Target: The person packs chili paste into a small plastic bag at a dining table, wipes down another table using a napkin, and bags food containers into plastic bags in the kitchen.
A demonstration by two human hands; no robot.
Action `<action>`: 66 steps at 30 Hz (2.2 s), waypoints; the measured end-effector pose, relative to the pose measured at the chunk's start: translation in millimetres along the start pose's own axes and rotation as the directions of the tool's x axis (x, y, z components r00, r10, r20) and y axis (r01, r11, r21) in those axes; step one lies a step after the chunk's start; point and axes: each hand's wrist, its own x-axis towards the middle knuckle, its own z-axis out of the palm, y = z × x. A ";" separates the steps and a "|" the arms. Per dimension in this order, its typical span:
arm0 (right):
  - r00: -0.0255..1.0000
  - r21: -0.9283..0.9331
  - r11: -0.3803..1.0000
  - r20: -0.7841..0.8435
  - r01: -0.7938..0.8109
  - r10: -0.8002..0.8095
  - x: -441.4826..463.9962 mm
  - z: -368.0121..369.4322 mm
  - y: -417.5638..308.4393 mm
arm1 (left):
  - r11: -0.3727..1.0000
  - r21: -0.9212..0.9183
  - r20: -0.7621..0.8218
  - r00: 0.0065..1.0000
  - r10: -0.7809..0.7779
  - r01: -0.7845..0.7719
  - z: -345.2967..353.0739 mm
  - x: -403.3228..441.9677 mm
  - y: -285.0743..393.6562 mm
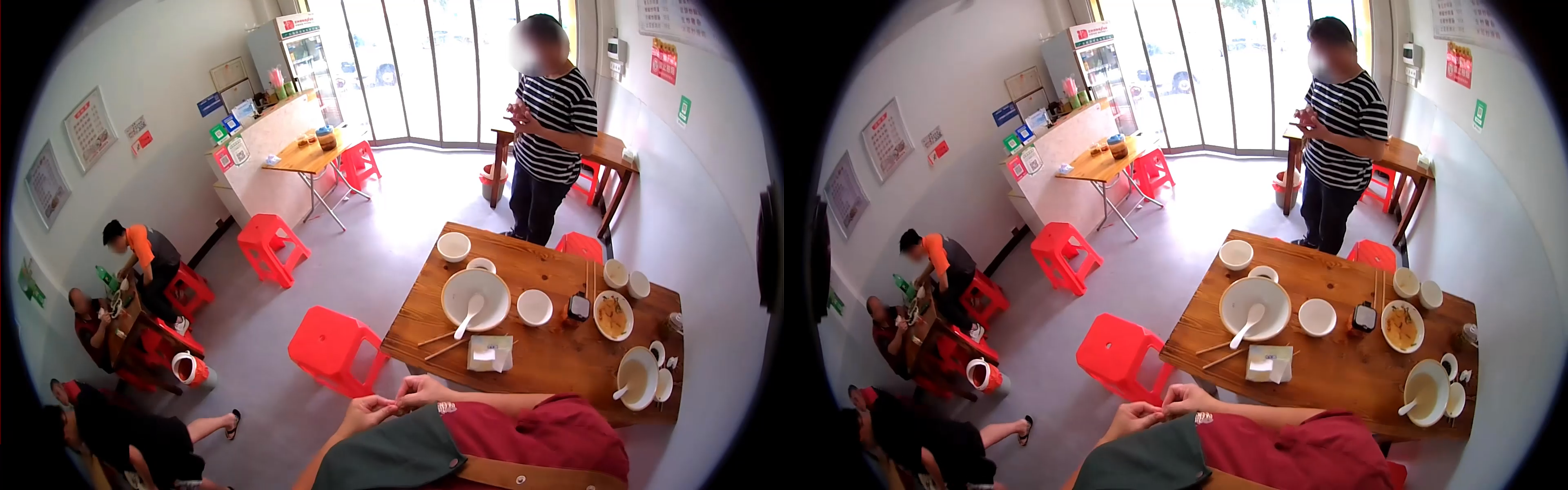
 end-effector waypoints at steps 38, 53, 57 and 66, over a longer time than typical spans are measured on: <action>0.760 -0.509 0.789 0.645 0.344 0.085 451.3 374.8 80.0 | 0.924 -0.356 -0.686 0.710 -0.159 -0.138 -450.5 -182.7 -124.3; -0.028 -0.421 0.904 0.905 0.081 0.424 575.4 755.3 191.5 | 0.687 -0.091 -0.947 -0.150 -0.283 -0.721 -593.4 -392.1 -247.0; -0.145 -0.281 0.848 0.914 0.450 0.380 570.8 886.0 239.7 | 0.593 -0.033 -0.937 -0.182 -0.299 -0.805 -634.9 -490.6 -282.9; -0.240 -0.231 0.921 0.919 0.313 0.312 576.0 1133.4 329.6 | 0.887 -0.180 -0.924 -0.238 -0.301 -0.424 -760.4 -726.1 -299.7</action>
